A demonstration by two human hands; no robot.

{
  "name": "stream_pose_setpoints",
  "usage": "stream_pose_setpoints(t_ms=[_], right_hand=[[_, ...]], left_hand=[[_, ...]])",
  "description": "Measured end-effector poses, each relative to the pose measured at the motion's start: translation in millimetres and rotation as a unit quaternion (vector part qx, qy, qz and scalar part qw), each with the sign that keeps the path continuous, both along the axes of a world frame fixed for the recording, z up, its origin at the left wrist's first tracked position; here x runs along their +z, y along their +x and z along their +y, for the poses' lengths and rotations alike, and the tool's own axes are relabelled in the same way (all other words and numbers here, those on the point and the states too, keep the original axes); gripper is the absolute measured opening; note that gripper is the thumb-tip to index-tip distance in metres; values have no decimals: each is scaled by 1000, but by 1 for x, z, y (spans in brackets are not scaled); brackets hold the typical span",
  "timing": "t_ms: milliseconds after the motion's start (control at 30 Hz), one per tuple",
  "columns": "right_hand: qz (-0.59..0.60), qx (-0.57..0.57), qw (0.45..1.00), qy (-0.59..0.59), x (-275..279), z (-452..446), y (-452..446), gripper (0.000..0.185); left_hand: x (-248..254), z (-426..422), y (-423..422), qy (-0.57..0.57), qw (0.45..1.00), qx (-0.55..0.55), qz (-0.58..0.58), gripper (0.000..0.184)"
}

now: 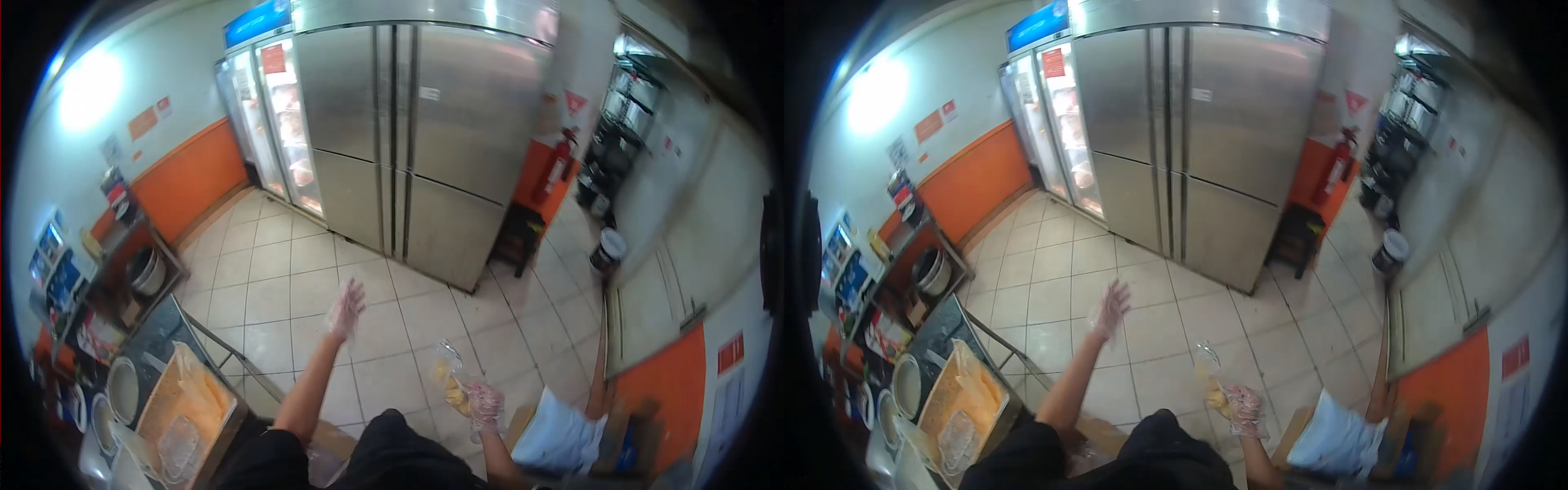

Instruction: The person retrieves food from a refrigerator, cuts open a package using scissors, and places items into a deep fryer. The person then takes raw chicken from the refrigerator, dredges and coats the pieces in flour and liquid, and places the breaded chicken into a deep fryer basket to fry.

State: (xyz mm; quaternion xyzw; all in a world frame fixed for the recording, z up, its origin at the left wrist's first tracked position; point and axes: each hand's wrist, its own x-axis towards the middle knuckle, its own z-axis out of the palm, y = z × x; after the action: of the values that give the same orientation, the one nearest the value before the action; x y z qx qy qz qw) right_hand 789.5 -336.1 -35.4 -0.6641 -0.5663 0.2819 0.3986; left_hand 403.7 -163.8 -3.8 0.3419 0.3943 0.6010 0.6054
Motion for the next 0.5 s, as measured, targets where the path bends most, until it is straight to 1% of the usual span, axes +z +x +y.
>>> stream_pose_setpoints(t_ms=[67,133,167,200,233,267,300,333,367,400,433,500], right_hand=[[-33,39,999,19,8,78,-6,13],[-24,122,992,16,32,157,-15,15],[-14,157,987,5,34,184,-24,16],[-108,181,976,50,11,213,-27,17],[-201,199,954,98,-24,243,-21,18],[-294,214,920,148,-45,276,-18,19],[-200,165,961,101,-47,305,-26,19],[-105,116,987,44,-44,317,-38,20],[-6,65,998,-16,-33,327,-50,20],[-24,71,997,-24,-14,337,-60,22],[-41,73,996,-32,0,352,-65,26],[116,73,990,44,-103,386,-28,27]], left_hand=[[13,94,-39,6,998,42,39,75],[48,175,-69,42,995,62,61,72],[56,216,-84,53,994,74,65,71],[64,261,-94,66,992,81,72,70],[73,297,-98,59,992,88,76,70],[91,330,-99,54,991,94,77,70],[106,368,-100,52,990,102,77,70],[108,409,-103,65,980,118,149,74],[108,451,-107,75,963,132,222,78],[108,489,-107,85,941,145,293,82],[111,522,-101,60,926,152,341,86],[141,605,-91,34,883,169,436,93]])
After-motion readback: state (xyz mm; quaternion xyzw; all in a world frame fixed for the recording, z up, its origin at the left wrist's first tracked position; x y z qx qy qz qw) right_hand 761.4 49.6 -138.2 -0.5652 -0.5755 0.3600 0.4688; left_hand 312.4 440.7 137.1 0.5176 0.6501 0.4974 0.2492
